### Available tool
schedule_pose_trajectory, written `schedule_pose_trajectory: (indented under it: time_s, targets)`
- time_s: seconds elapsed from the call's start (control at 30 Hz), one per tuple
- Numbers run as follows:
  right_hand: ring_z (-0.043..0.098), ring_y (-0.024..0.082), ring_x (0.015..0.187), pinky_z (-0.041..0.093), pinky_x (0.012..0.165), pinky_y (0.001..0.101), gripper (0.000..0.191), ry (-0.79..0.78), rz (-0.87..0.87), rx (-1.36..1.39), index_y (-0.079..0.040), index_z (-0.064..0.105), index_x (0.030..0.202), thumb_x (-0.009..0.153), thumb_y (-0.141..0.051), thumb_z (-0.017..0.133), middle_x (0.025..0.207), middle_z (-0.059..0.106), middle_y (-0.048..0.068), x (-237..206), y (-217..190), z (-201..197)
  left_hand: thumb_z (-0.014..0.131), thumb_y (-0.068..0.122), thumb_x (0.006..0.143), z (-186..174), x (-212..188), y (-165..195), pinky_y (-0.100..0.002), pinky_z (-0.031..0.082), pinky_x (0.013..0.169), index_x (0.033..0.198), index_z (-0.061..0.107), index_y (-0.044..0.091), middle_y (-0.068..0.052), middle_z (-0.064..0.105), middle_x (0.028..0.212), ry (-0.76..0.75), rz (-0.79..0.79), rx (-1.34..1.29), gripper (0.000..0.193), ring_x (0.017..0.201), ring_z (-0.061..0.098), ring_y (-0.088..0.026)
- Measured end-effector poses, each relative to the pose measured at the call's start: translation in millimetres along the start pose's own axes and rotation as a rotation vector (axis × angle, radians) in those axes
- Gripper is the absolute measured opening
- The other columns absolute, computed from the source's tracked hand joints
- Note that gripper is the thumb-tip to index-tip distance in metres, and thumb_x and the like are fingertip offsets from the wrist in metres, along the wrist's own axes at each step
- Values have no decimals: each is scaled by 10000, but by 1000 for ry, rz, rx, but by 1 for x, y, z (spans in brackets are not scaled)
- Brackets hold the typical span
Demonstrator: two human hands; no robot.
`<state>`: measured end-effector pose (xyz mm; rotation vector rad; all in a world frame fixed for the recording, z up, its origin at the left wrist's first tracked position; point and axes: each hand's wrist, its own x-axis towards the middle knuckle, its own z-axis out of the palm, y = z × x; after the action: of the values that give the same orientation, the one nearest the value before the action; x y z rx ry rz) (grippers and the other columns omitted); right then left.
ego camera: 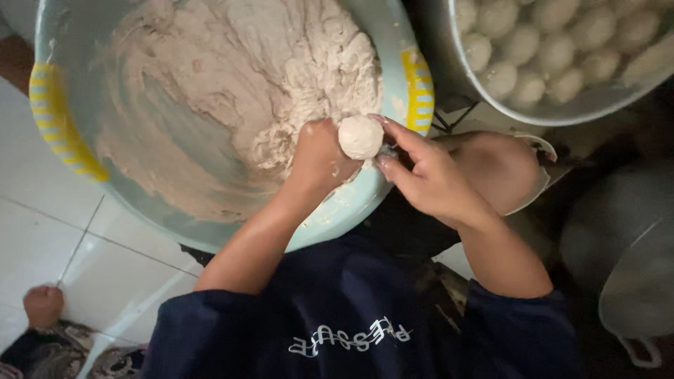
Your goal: The person sits on the floor with a large basin of meat paste and uses a scoop to portion the paste, shaping it into balls by hand and dropping each ball into a pot of water beside the basin. Midway, they add diced fat pieces from a blue tray into the paste and mix them in before resuming portioning balls.
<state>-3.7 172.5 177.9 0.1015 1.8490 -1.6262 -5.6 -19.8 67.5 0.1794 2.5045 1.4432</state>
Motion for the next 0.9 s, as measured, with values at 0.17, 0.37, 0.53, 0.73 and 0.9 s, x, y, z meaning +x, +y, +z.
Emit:
schedule_pose_trajectory:
  time_s: [0.17,0.37,0.53,0.73,0.9]
  targets:
    - [542,53,770,453,631,199,606,-72,148,157,-88,448,1579,990,0,557,955,602,-5,12,24,-10,872,186,661,16,-7,-35,-542,527,766,907,675,-43,-299,664,940,24,35,209,390,878,652,-481]
    - [606,89,803,461,626,223,465,160,-1,15,-58,522,1509,1045,-28,545,1046,668,45,5,0,-76,929,327,634,12,-33,-121,-510,550,769,981,710,-40,-312,672,1016,-125,-262,326,551,899,674,-450]
    - [594,141,747,447,612,258,298,260,-119,79,-22,539,1407,1109,-24,536,1070,642,62,30,-12,-135,836,455,726,-32,-30,-193,-478,553,764,1006,773,49,-178,747,934,256,-335,101,497,827,711,-325]
    - [592,180,746,467,621,316,399,490,-69,-285,-114,563,1501,1102,-88,568,1026,630,106,53,-14,-168,676,619,956,-73,38,-200,-517,530,815,925,655,-6,-213,663,953,157,-370,690,626,895,646,-392]
    - [615,417,1007,519,789,511,330,636,-468,-1328,-24,609,1339,1017,-21,679,1205,622,233,57,-21,-168,617,370,982,-18,-3,-194,-552,514,976,1208,602,43,-191,660,1186,-150,-580,184,398,1114,635,-409]
